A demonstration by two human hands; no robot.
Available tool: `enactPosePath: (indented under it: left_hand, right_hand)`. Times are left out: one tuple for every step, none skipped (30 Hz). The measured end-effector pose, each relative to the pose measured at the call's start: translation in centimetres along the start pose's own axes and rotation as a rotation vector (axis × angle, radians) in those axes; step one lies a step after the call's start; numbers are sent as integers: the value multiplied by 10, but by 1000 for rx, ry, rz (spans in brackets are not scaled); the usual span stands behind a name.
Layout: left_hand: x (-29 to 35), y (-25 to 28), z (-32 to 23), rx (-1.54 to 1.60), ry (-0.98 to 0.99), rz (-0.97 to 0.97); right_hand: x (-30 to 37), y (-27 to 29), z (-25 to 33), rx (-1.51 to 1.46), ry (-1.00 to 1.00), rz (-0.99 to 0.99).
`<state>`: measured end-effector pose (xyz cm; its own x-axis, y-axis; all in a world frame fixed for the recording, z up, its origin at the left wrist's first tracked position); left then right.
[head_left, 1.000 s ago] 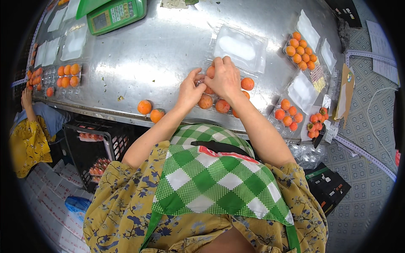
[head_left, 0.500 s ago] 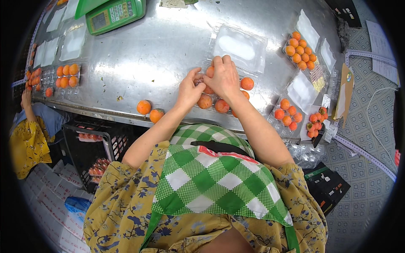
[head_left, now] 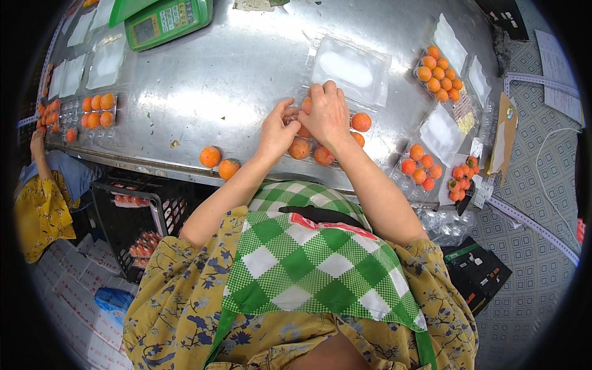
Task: The person picks persimmons from a metal table, rotates them to inspect the surface, and places them into clear plastic clamshell trays. The person also handles empty trays and stacks them on the table. A coworker is visible in the background performing similar tasks.
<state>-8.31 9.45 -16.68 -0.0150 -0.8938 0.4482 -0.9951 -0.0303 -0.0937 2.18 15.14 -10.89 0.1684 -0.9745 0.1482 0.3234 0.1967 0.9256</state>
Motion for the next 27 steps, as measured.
enactPosePath:
  left_hand:
    - [0, 0, 0, 7, -2, 1]
    - [0, 0, 1, 13, -4, 2]
    - [0, 0, 1, 20, -6, 3]
    - [0, 0, 1, 23, -8, 6]
    - [0, 0, 1, 26, -10, 9]
    - [0, 1, 0, 28, -12, 12]
    - [0, 0, 0, 32, -9, 13]
    - [0, 0, 0, 35, -6, 14]
    - [0, 0, 0, 38, -4, 14]
    - [0, 0, 1, 36, -8, 15]
    - [0, 1, 2, 34, -12, 15]
    - [0, 1, 3, 32, -16, 16]
    - [-1, 1, 3, 41, -18, 14]
    - [-1, 0, 4, 49, -20, 14]
    - [-1, 0, 4, 58, -22, 13]
    - [-1, 0, 4, 43, -17, 22]
    - [-1, 1, 5, 28, -13, 31]
    - [-1, 0, 5, 12, -8, 42]
    - [0, 4, -1, -58, -77, 3]
    - [4, 8, -8, -128, -145, -36]
    - [8, 10, -17, -199, -212, -74]
    - [14, 10, -30, -118, -257, -57]
    - [21, 9, -47, -38, -299, -36]
    - [28, 8, -64, 43, -340, -15]
    - [36, 5, -80, 25, -395, 45]
    - [43, 1, -95, -1, -445, 109]
    - [48, -4, -106, -26, -494, 174]
  right_hand:
    - [1, 1, 0, -18, 2, -5]
    - [2, 3, 1, -35, 5, -11]
    - [3, 5, 1, -53, 7, -16]
    - [3, 5, 0, -73, 4, -1]
    - [3, 5, 0, -93, 1, 15]
    - [3, 5, -1, -113, -2, 32]
    - [3, 5, -1, -115, 6, 32]
    - [3, 5, -1, -117, 14, 33]
    - [3, 6, -1, -119, 22, 34]
    - [3, 6, -1, -123, 21, 41]
    - [4, 6, -1, -126, 21, 48]
    - [4, 6, -1, -130, 20, 55]
    - [4, 6, -2, -134, 25, 48]
    - [4, 5, -3, -138, 30, 41]
    - [4, 5, -4, -143, 34, 33]
    - [3, 5, -5, -172, 25, 34]
    - [2, 7, -7, -202, 14, 34]
    - [1, 10, -9, -232, 3, 34]
    - [-1, 12, -13, -424, -72, 108]
    - [-4, 20, -16, -617, -147, 184]
    - [-5, 25, -21, -810, -223, 260]
    - [-1, 24, -24, -1117, -310, 379]
    - [3, 30, -24, -1324, -331, 467]
    - [8, 37, -22, -1531, -350, 556]
    - [14, 44, -16, -1732, -362, 643]
    - [19, 50, -13, -1781, -324, 669]
    - [24, 53, -13, -1813, -327, 705]
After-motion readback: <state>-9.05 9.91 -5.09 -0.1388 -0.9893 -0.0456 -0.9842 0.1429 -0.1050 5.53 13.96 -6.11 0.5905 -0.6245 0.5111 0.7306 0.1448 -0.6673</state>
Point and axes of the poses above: each hand's wrist, its own x-axis away from the middle knuckle, its own y-axis out of the back of the hand, z = x × y, the point moved 7 cm from there along -x, towards the middle knuckle, and after that the axes turned 4 degrees about -y, right-handed, at the moved point
